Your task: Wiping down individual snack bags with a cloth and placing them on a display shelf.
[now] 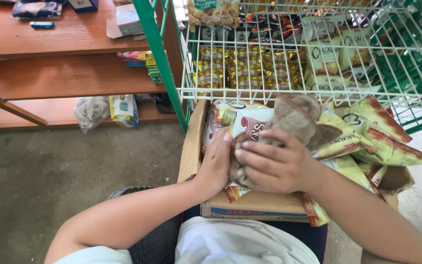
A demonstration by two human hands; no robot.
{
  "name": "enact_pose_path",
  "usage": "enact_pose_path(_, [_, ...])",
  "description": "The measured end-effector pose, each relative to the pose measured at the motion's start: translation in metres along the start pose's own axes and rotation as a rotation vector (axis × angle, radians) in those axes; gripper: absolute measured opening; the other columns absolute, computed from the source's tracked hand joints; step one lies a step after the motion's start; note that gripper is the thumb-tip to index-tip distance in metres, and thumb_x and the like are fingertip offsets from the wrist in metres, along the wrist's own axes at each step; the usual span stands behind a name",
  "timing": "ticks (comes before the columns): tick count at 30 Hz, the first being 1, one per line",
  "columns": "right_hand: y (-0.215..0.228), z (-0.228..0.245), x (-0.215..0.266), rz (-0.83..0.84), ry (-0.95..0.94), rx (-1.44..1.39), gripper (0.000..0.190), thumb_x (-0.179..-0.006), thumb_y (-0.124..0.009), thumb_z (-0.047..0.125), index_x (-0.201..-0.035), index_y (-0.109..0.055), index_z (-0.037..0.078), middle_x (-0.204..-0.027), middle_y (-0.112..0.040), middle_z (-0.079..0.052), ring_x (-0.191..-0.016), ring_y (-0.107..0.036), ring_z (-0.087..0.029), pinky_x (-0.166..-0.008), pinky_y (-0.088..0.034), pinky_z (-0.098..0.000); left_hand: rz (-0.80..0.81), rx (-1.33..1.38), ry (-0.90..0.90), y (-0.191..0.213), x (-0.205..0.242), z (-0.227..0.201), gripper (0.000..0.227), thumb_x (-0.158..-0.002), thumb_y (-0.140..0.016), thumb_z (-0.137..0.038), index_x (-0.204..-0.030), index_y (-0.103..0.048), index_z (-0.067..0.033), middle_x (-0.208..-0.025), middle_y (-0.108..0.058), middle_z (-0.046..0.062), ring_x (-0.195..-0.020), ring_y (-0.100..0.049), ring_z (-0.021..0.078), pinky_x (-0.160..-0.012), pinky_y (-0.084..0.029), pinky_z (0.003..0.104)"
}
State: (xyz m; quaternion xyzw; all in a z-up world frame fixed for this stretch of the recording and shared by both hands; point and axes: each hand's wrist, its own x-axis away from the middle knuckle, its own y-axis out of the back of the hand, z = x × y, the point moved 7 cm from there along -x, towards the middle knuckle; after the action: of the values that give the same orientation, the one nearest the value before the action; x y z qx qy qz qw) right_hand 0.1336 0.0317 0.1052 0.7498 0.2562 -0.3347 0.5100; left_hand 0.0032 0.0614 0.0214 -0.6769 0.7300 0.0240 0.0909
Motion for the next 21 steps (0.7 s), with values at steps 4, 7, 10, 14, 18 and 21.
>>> enact_pose_path(4, [0.006, -0.005, -0.006, -0.058, -0.003, 0.102, 0.024, -0.1, -0.064, 0.038, -0.086, -0.07, 0.02, -0.103, -0.077, -0.004, -0.093, -0.073, -0.023, -0.091, -0.052, -0.0463, -0.02, -0.101, -0.125, 0.002, 0.008, -0.008, 0.043, -0.11, -0.032, -0.019, -0.14, -0.056, 0.0009, -0.135, -0.06, 0.027, -0.131, -0.053, 0.0354, -0.115, -0.036, 0.052])
enact_pose_path(7, [0.002, -0.041, 0.029, -0.035, -0.193, 0.106, 0.022, -0.093, -0.074, 0.038, -0.099, -0.076, 0.017, -0.102, -0.074, -0.007, -0.09, -0.068, -0.029, -0.087, -0.05, -0.0469, -0.083, -0.1, -0.15, 0.007, 0.014, 0.003, 0.048, -0.109, -0.034, -0.017, -0.152, -0.047, 0.0006, -0.146, -0.058, 0.025, -0.139, -0.048, 0.0294, -0.119, -0.034, 0.049])
enact_pose_path(10, [0.006, -0.063, 0.042, -0.043, -0.389, 0.134, 0.029, -0.088, -0.083, 0.026, -0.111, -0.078, 0.011, -0.107, -0.07, -0.011, -0.093, -0.065, -0.033, -0.087, -0.05, -0.0489, -0.102, -0.083, -0.198, 0.004, 0.012, -0.002, 0.046, -0.11, -0.036, -0.019, -0.149, -0.051, 0.0005, -0.143, -0.06, 0.024, -0.137, -0.05, 0.0293, -0.119, -0.034, 0.049])
enact_pose_path(14, [0.019, -0.053, 0.024, -0.067, -0.363, 0.177, 0.033, -0.088, -0.082, 0.023, -0.116, -0.076, 0.008, -0.105, -0.063, -0.014, -0.089, -0.06, -0.036, -0.083, -0.05, -0.0505, -0.116, -0.113, -0.264, 0.004, 0.003, -0.001, 0.043, -0.11, -0.037, -0.017, -0.146, -0.056, -0.0025, -0.14, -0.057, 0.019, -0.137, -0.05, 0.0307, -0.122, -0.031, 0.049])
enact_pose_path(18, [0.004, -0.011, 0.005, -0.036, -0.074, 0.117, 0.023, -0.094, -0.07, 0.036, -0.11, -0.08, 0.022, -0.097, -0.065, -0.006, -0.081, -0.057, -0.025, -0.085, -0.044, -0.0439, -0.026, -0.083, -0.273, -0.001, 0.01, -0.022, 0.045, -0.105, -0.035, -0.001, -0.146, -0.051, 0.0071, -0.136, -0.056, 0.03, -0.132, -0.053, 0.0459, -0.116, -0.035, 0.059])
enact_pose_path(21, [0.006, -0.019, 0.002, 0.023, -0.158, 0.147, 0.037, -0.095, -0.07, 0.049, -0.118, -0.08, 0.022, -0.095, -0.061, -0.007, -0.08, -0.057, -0.027, -0.079, -0.044, -0.0442, -0.037, -0.193, -0.351, 0.001, 0.014, -0.022, 0.041, -0.104, -0.042, 0.003, -0.143, -0.053, 0.0104, -0.122, -0.067, 0.029, -0.115, -0.066, 0.0447, -0.102, -0.05, 0.054])
